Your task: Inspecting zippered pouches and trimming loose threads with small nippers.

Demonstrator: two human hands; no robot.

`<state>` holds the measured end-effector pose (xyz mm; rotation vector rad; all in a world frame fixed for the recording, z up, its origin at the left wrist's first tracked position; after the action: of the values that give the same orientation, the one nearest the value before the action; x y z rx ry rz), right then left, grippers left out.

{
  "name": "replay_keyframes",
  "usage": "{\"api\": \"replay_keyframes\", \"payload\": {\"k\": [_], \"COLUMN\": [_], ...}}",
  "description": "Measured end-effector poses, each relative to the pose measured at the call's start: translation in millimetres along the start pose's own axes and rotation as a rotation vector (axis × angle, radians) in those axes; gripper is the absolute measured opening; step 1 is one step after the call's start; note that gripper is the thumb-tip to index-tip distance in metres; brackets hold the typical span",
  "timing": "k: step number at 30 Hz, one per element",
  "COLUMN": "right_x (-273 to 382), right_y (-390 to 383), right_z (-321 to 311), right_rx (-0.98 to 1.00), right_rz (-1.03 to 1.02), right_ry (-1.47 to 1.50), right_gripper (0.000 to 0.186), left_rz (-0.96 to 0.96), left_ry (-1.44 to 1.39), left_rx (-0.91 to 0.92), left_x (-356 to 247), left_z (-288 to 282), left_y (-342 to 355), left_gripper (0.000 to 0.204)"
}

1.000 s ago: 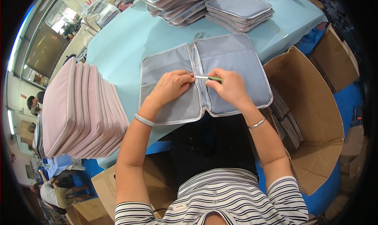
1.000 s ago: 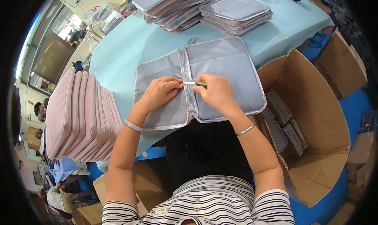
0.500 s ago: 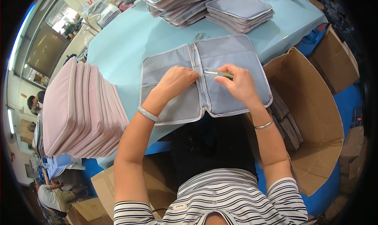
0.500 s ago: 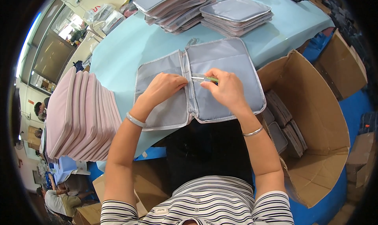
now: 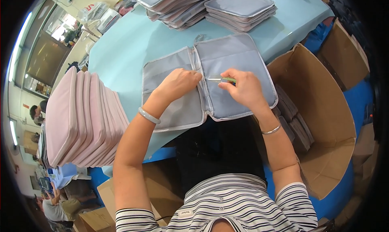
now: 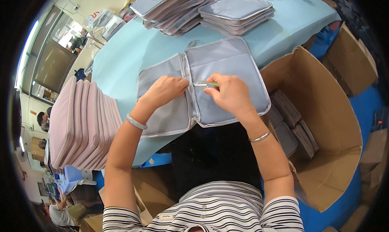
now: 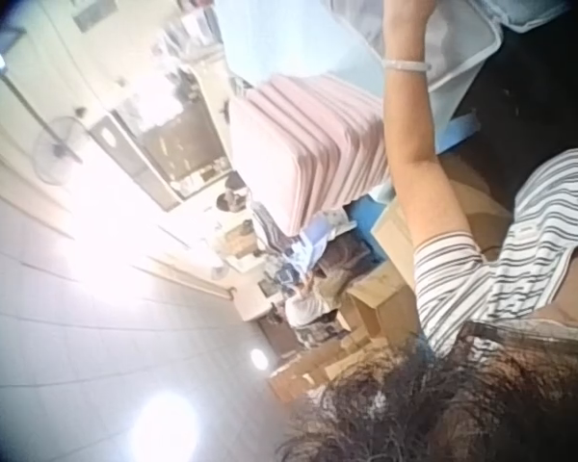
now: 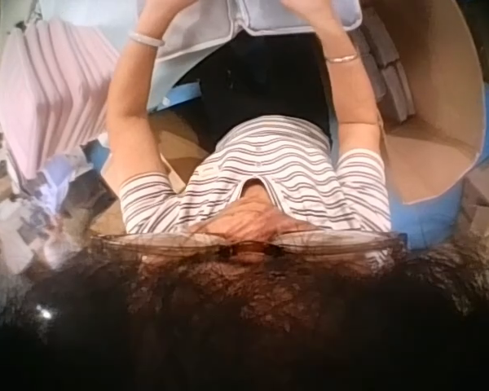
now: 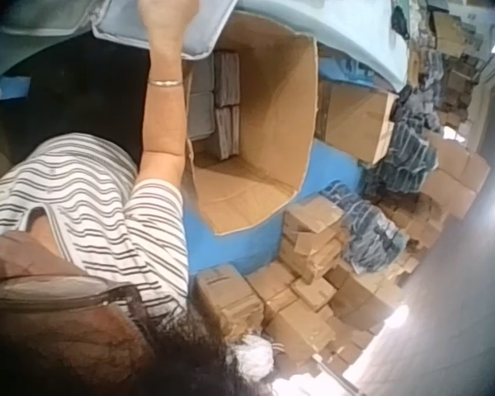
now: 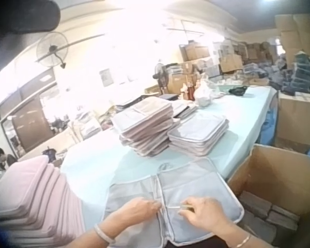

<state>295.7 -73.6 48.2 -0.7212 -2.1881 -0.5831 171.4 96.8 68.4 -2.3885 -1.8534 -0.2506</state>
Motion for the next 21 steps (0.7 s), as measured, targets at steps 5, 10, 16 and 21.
{"api": "replay_keyframes", "payload": {"k": [5,10,16,21], "right_x": [9,19,30,33], "right_y": [-1,2,3,1], "right_z": [12,25,26,26], "right_rx": [-0.032,-0.016,-0.011,-0.057], "right_rz": [-0.141,-0.18,-0.235,-0.304], "right_ry": [-0.098,-0.282,-0.363,-0.393], "right_gripper": [0.023,0.018,0.016,0.01], "left_rz": [-0.067,-0.068,-0.086,-0.096], "left_ry": [-0.107,-0.138,-0.139,-0.161], "left_rx": [-0.085,-0.148,-0.153,-0.181], "left_x": [2,-1,-1,-1], "left_z": [4,3,3,4], "left_y": [-4,-6,-8,-9], "left_gripper": [0.01,0.01,0.01,0.01]}}
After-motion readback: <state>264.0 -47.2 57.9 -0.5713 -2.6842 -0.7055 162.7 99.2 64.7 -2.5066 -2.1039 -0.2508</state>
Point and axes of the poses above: each hand's wrist, its own y-axis towards the middle knuckle, its own z-axis out of the palm, x = y × z, the point moved 2 cm from there along y, towards the middle knuckle, and after that the axes turned 10 degrees about z, right-handed, at the moved point
